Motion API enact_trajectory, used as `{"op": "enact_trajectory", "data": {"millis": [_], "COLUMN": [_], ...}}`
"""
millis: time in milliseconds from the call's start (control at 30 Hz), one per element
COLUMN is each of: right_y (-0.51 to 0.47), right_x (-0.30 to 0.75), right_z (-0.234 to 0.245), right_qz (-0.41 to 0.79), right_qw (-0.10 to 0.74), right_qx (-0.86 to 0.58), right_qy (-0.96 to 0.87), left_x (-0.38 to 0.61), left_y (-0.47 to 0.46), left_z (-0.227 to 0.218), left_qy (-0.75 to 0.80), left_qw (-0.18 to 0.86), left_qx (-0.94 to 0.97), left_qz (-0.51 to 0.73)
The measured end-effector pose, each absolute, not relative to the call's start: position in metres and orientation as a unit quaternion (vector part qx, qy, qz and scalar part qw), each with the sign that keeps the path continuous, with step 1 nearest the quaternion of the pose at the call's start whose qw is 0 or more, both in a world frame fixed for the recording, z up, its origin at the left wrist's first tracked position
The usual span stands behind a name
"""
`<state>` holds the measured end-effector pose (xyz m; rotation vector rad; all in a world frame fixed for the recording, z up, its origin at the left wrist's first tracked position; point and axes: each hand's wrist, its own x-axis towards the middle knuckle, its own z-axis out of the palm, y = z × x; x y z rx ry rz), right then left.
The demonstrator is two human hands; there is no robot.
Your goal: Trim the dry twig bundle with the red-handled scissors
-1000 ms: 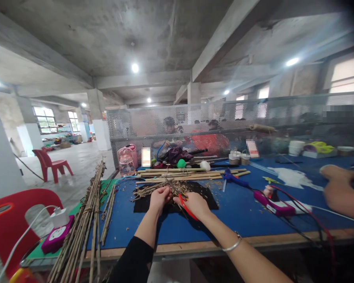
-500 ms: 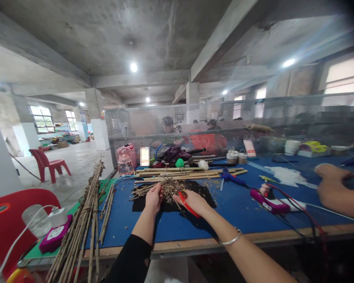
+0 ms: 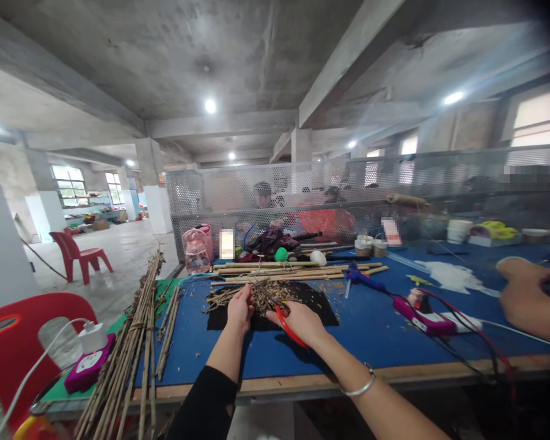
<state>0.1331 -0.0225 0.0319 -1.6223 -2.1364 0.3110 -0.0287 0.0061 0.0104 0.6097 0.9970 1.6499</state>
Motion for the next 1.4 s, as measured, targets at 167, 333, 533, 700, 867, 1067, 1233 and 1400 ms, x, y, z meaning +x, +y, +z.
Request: {"op": "enact_trajectory", "data": {"millis": [167, 333, 533, 700, 867, 1067, 1233, 1400], "right_y": [-0.02, -0.015, -0.016, -0.023, -0.026, -0.021, -0.017, -0.015], "right_x": [0.133, 0.133, 0.137, 0.139, 0.137, 0.134, 0.134, 0.134], "right_z": [0.029, 0.025, 0.03, 0.035, 0.034, 0.035, 0.031, 0.027], "right_qz": [0.112, 0.112, 0.122, 0.119, 0.125, 0.137, 0.13, 0.131], "right_qw": [0.208, 0.207, 0.201, 0.206, 0.201, 0.179, 0.174, 0.192], "right_qx": [-0.605, -0.611, -0.617, -0.614, -0.602, -0.612, -0.62, -0.6], "right_qy": [-0.76, -0.756, -0.751, -0.752, -0.763, -0.758, -0.755, -0.765], "left_x": [-0.025, -0.023, -0.023, -0.027, -0.027, -0.023, -0.022, -0.023], "left_y": [0.003, 0.003, 0.005, 0.009, 0.006, 0.003, 0.003, 0.005], "left_z": [0.014, 0.011, 0.007, 0.006, 0.011, 0.014, 0.012, 0.008], "left_qy": [0.423, 0.438, 0.456, 0.415, 0.408, 0.43, 0.456, 0.46], "left_qw": [0.536, 0.52, 0.494, 0.532, 0.535, 0.531, 0.518, 0.513], "left_qx": [0.294, 0.347, 0.371, 0.293, 0.266, 0.318, 0.324, 0.333], "left_qz": [0.669, 0.646, 0.641, 0.678, 0.69, 0.657, 0.647, 0.643]}}
